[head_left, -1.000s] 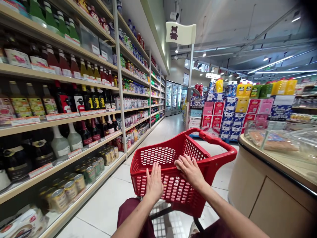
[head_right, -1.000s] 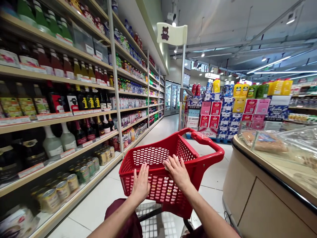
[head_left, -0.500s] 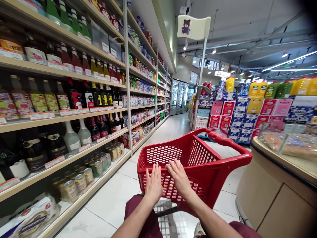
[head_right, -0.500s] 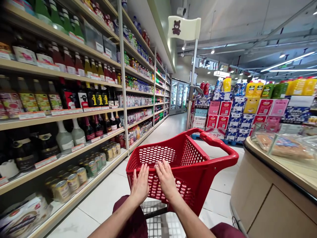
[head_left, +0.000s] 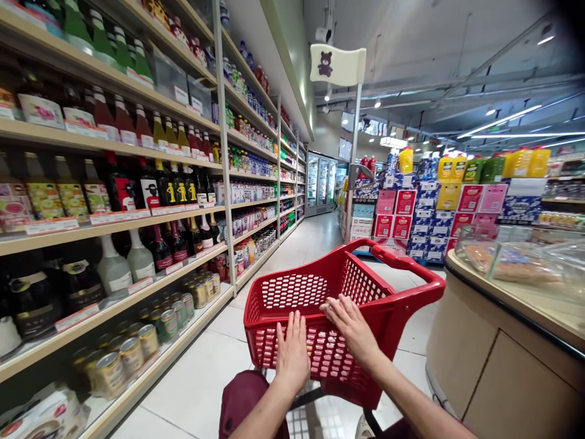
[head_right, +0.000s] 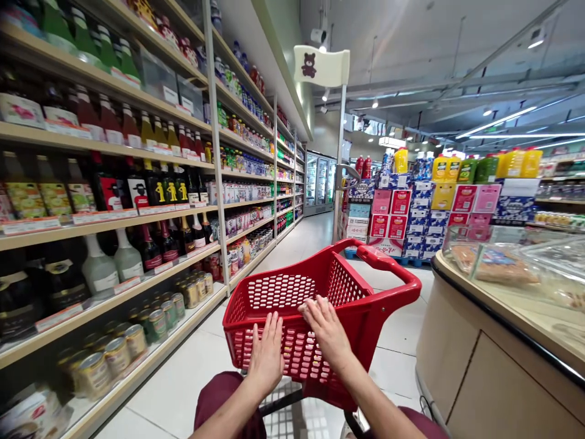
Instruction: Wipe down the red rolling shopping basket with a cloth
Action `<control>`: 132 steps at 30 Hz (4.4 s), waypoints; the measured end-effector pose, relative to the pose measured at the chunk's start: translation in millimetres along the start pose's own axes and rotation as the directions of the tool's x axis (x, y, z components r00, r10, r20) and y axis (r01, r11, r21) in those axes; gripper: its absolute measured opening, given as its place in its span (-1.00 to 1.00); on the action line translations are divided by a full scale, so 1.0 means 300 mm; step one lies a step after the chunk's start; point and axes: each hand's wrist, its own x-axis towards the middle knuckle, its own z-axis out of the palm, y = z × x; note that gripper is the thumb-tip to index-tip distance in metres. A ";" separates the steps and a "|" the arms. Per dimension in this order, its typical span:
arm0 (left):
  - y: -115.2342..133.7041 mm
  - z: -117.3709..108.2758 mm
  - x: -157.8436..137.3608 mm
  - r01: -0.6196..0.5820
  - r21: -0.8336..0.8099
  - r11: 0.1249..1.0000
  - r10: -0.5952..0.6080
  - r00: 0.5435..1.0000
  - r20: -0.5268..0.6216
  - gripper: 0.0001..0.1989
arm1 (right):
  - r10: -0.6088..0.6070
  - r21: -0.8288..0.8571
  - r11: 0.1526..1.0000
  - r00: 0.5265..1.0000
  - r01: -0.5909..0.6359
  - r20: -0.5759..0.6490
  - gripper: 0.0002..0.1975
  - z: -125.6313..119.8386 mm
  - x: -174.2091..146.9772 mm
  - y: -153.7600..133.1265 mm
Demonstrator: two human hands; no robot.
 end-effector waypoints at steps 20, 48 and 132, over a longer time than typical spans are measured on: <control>0.148 -0.060 0.067 -0.023 -0.051 0.998 0.026 0.998 0.049 -0.29 | 0.311 -0.149 0.935 0.945 -0.323 -0.098 -0.48 -0.106 -0.079 0.379; 0.151 -0.034 0.064 -0.023 0.021 1.000 0.023 1.000 -0.003 -0.28 | 0.153 -0.091 0.984 0.988 -0.155 -0.037 -0.45 -0.087 -0.068 0.160; -0.255 -0.009 -0.085 0.245 0.042 0.969 -0.245 0.970 -0.009 -0.32 | 0.051 0.208 0.977 0.995 -0.033 -0.082 -0.52 0.075 0.117 -0.284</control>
